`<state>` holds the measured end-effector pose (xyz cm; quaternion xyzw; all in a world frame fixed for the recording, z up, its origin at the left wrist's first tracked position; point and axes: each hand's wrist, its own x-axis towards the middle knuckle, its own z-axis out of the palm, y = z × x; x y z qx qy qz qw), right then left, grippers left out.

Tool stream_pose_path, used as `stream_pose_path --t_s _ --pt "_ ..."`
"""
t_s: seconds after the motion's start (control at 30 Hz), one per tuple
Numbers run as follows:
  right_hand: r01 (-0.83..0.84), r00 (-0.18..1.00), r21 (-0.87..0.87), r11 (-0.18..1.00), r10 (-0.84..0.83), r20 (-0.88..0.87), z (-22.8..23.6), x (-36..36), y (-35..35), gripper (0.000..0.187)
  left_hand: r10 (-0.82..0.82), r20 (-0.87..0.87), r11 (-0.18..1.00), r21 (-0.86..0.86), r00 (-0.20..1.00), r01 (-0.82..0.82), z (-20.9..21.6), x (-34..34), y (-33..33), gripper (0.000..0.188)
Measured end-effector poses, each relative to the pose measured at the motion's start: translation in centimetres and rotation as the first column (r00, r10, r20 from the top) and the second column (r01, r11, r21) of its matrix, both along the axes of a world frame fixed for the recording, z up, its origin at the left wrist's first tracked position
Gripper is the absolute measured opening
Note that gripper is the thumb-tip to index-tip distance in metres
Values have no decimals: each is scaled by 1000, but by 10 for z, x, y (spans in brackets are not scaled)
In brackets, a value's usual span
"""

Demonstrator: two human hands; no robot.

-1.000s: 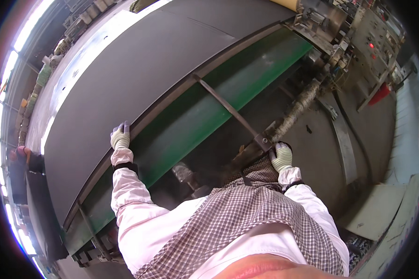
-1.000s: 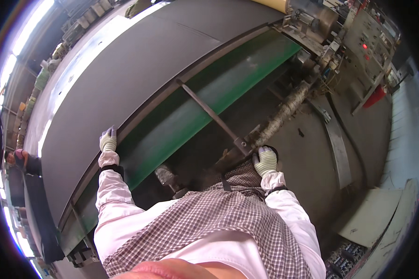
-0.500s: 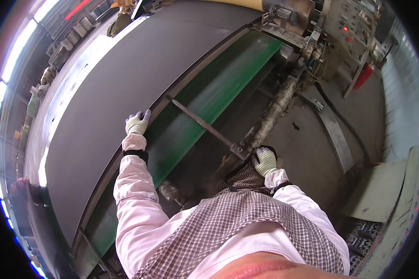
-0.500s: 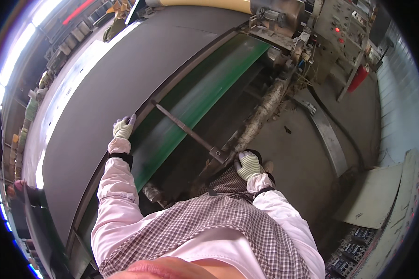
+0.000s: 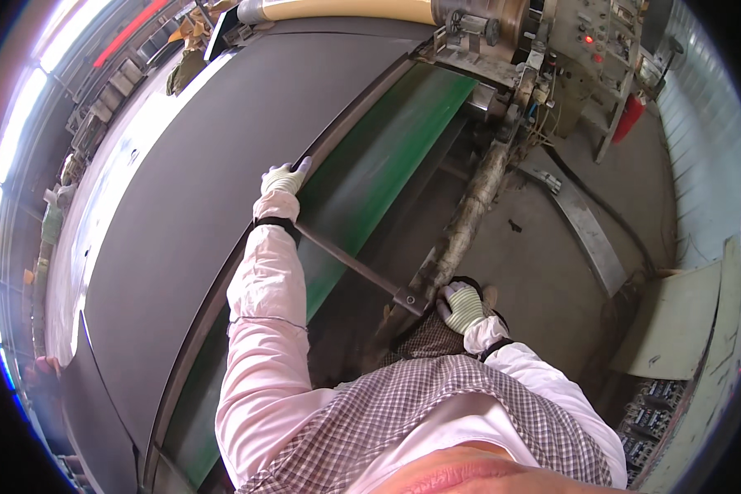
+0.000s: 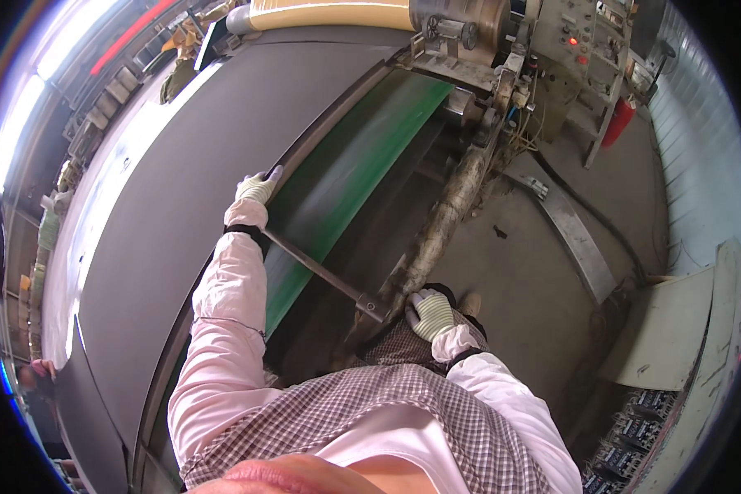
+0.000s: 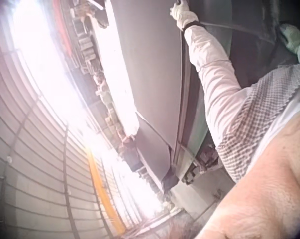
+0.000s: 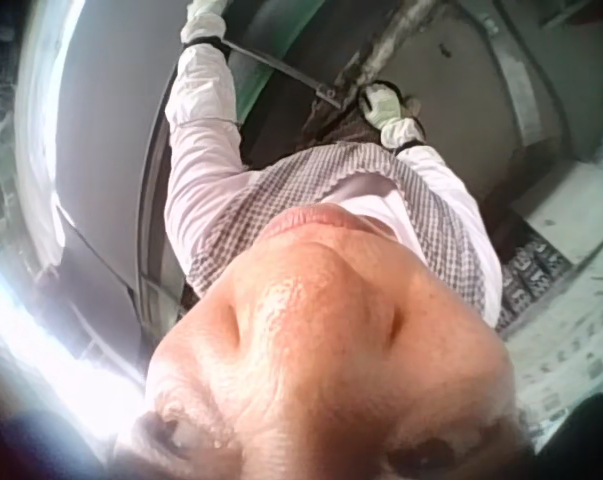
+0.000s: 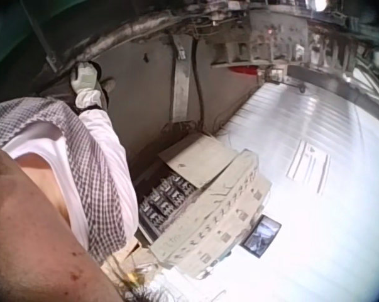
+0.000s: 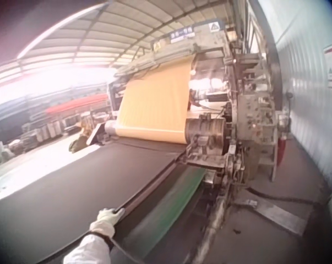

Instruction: Operating and monitoring a large industrial machine processing wide rolls of dark material.

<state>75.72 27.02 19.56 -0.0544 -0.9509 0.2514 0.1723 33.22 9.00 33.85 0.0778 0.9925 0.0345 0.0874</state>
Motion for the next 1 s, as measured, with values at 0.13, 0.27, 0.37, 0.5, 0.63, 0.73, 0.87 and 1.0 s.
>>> stream_pose_path --t_s 0.13,0.27,0.37,0.5,0.63,0.73,0.87,1.0 --pt "-3 1000 8 1000 4 -8 2 0 0 19 -143 73 957 265 987 119 -7 -25 14 73" --pt "-37 999 -36 999 38 38 4 2 1 20 -181 46 904 402 982 147 -21 -19 -24 62" --pt "-11 1000 -27 1000 12 28 3 1 1 19 -221 -176 958 143 959 247 -40 6 -93 53" --pt "-30 999 -35 999 30 -27 -4 2 0 16 18 -191 996 88 981 -1 -48 43 -235 55" --pt "-5 1000 50 999 7 -26 -11 2 -2 21 518 -93 851 156 850 -502 -27 122 -356 61" --pt "-19 997 62 998 23 -77 -15 1 -3 14 543 -94 836 -32 834 -548 -15 155 -379 63" --pt "3 998 160 987 6 -57 -21 2 -5 17 499 -254 864 72 828 -499 -20 148 -337 60" --pt "16 1000 205 979 -12 -24 -28 3 -5 17 442 -302 896 105 844 -431 -28 129 -294 56"
